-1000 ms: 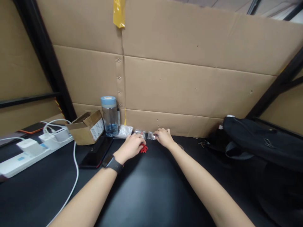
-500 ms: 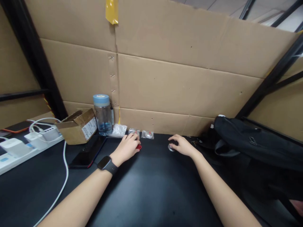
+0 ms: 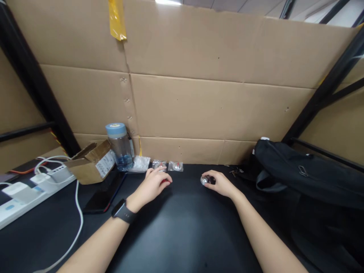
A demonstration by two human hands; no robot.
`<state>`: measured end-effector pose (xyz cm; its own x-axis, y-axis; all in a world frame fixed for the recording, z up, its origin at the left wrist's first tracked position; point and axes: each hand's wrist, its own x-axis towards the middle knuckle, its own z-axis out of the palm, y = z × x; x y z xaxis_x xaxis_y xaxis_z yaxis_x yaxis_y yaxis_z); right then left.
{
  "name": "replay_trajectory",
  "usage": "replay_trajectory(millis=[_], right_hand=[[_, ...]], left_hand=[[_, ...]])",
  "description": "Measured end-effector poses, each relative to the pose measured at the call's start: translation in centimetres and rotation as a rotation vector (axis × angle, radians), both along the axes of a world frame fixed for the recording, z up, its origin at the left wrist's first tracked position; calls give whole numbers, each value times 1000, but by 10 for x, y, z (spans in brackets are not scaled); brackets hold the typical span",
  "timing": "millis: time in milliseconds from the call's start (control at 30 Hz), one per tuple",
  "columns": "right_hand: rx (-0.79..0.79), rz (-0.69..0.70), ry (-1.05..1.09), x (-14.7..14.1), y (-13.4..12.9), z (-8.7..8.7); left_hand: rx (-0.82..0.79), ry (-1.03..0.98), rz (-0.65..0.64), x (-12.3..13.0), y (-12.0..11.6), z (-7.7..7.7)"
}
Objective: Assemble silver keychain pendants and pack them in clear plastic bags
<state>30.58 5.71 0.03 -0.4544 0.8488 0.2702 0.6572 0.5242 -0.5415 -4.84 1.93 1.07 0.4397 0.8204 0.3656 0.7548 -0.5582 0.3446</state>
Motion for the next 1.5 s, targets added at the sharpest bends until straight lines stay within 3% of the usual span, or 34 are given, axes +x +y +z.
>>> replay_trajectory(millis=[167, 267, 367, 500, 667, 967, 1333, 1500], right_hand=[[-2, -17, 58, 0, -3, 6], [30, -66, 142, -5, -7, 15], [42, -72, 284, -22, -18, 23], [-22, 25, 536, -61, -43, 29], [-81, 81, 652, -97, -71, 25], [-131, 124, 676, -103, -71, 6], [-275, 90, 736, -100, -72, 8], [-285, 80, 690, -97, -72, 4]], left_hand=[[-81, -182, -89, 24, -19, 11], [-146, -319, -22, 35, -24, 7], [-187, -507, 71, 41, -23, 0], [-202, -622, 51, 47, -25, -4], [-262, -602, 38, 55, -37, 3], [-304, -497, 67, 55, -39, -2], [-95, -381, 55, 58, -54, 22], [-29, -363, 37, 60, -56, 21]])
